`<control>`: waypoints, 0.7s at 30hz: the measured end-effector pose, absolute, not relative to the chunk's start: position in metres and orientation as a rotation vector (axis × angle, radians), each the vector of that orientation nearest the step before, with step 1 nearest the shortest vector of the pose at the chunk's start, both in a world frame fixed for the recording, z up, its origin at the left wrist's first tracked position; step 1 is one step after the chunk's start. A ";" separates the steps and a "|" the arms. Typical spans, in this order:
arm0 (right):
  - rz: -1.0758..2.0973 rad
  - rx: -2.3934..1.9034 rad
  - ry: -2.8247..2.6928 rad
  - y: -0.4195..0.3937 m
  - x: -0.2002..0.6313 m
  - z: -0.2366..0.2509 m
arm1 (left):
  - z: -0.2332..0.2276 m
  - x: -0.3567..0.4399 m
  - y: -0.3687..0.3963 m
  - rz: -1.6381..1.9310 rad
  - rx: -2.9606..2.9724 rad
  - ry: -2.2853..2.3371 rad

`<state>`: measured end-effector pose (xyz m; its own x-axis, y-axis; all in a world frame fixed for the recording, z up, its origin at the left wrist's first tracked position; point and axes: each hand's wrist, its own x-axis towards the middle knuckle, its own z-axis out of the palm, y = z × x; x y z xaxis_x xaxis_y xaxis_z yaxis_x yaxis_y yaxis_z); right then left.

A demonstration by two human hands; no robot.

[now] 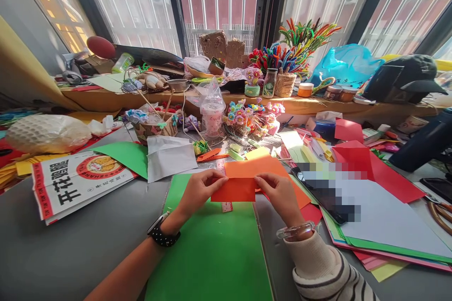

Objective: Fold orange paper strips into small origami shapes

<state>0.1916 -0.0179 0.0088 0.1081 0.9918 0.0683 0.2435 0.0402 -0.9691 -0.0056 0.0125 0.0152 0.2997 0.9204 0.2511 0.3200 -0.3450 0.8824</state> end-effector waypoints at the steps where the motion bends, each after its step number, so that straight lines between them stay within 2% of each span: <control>1: 0.906 -1.408 -1.291 -0.017 0.192 0.008 | 0.014 -0.006 0.013 1.037 1.822 1.110; 4: 0.774 -1.406 -1.310 -0.018 0.188 0.008 | 0.012 -0.005 0.011 1.037 1.820 1.099; 7: 0.857 -1.341 -1.516 -0.021 0.179 0.011 | 0.010 -0.002 0.009 0.984 1.862 1.072; 11: 0.754 -1.387 -1.734 -0.025 0.170 0.012 | 0.011 0.001 0.006 0.874 1.986 0.994; 16: 0.595 -1.367 -1.848 -0.028 0.169 0.009 | 0.015 0.000 0.005 0.804 2.181 1.006; 21: 0.582 -1.380 -1.877 -0.028 0.171 0.013 | 0.018 -0.007 0.011 0.756 2.188 0.958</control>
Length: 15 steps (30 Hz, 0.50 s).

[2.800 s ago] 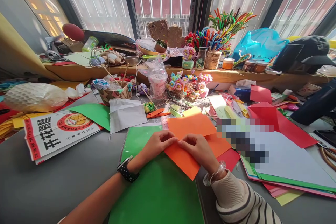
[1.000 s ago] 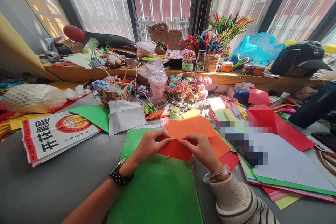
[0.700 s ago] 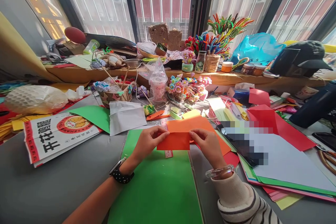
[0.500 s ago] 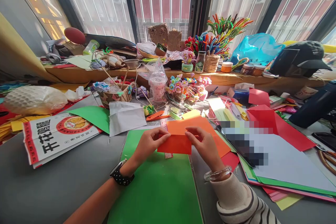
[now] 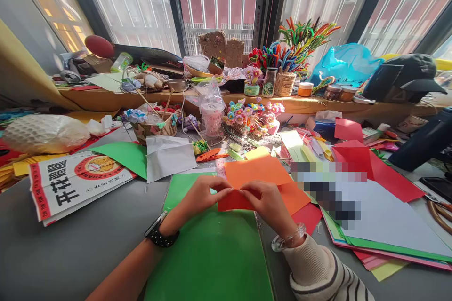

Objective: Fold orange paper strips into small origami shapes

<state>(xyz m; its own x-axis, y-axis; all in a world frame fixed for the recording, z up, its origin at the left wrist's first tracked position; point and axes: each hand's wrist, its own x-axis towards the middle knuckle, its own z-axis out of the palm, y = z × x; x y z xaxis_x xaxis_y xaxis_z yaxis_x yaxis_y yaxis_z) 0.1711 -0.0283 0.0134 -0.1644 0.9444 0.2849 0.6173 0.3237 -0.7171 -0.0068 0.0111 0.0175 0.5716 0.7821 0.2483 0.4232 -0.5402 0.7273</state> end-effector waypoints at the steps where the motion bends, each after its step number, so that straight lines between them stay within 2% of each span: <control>1: 0.579 -1.397 -1.874 -0.028 0.172 0.015 | 0.018 -0.008 0.013 0.763 2.179 0.959; 9: 0.554 -1.411 -1.834 -0.026 0.177 0.015 | 0.020 -0.013 0.016 0.814 2.127 0.959; 15: 0.353 -1.334 -1.879 -0.025 0.176 0.012 | 0.014 -0.007 0.010 0.986 2.370 1.055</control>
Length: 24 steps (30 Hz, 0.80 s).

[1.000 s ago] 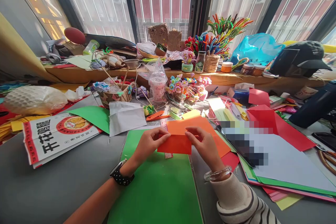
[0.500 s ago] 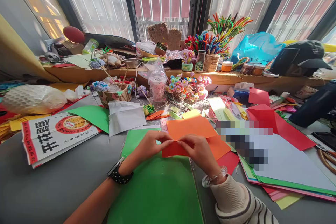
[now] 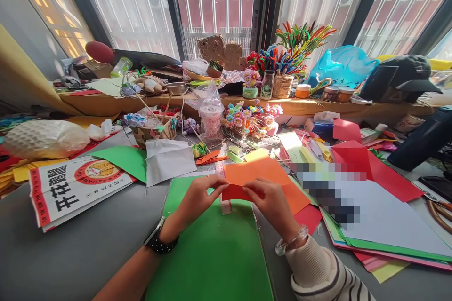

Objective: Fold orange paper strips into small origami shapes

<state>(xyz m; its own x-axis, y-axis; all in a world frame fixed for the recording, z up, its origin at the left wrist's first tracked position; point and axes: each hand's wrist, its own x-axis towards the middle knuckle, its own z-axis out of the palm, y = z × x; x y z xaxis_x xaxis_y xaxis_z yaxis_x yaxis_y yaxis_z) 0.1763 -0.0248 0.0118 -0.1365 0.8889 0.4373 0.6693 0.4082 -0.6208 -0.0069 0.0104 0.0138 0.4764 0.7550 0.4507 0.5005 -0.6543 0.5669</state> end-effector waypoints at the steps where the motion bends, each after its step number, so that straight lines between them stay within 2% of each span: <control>1: 0.296 -1.309 -1.901 -0.025 0.175 0.012 | 0.012 -0.006 0.010 1.030 2.470 1.057; 7: 0.042 -1.182 -1.994 -0.025 0.166 0.010 | 0.005 0.001 0.007 1.140 2.919 0.870; 13: 0.022 -1.204 -2.019 -0.024 0.167 0.009 | 0.009 -0.001 0.006 1.071 3.029 0.920; 24: -0.257 -1.467 -1.875 -0.015 0.199 0.005 | 0.016 -0.017 0.015 1.304 2.933 1.073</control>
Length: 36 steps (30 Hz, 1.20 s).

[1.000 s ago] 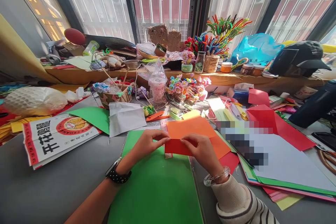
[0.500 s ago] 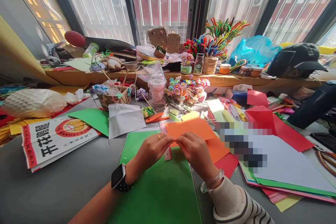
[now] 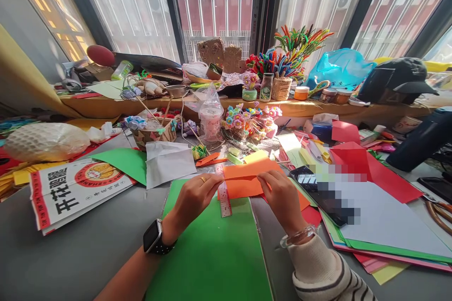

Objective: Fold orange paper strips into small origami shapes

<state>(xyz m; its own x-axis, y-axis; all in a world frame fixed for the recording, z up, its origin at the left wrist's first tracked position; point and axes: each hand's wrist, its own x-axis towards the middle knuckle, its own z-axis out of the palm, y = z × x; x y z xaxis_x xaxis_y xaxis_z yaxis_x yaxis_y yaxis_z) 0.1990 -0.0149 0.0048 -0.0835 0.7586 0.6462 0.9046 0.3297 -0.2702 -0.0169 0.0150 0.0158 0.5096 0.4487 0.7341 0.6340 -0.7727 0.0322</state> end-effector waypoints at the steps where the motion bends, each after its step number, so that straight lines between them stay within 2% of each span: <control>1: -0.274 -1.492 -1.854 -0.015 0.201 0.005 | 0.017 -0.018 0.015 -1.132 -2.498 -0.930; 5: -0.269 -1.455 -1.752 -0.017 0.194 0.007 | 0.018 -0.019 0.015 -1.145 -2.464 -0.951; 12: -0.126 -1.165 -2.032 -0.024 0.165 0.006 | 0.011 -0.005 0.005 -1.005 -2.600 -0.709; 20: -0.171 -1.245 -1.945 -0.022 0.178 0.007 | 0.016 -0.015 0.015 -1.080 -2.538 -0.929; 27: -0.222 -1.134 -2.052 -0.027 0.166 0.005 | 0.011 0.000 0.005 -0.939 -2.696 -0.735; 36: -0.326 -1.287 -1.931 -0.024 0.183 0.007 | 0.015 -0.010 0.009 -1.037 -2.537 -0.724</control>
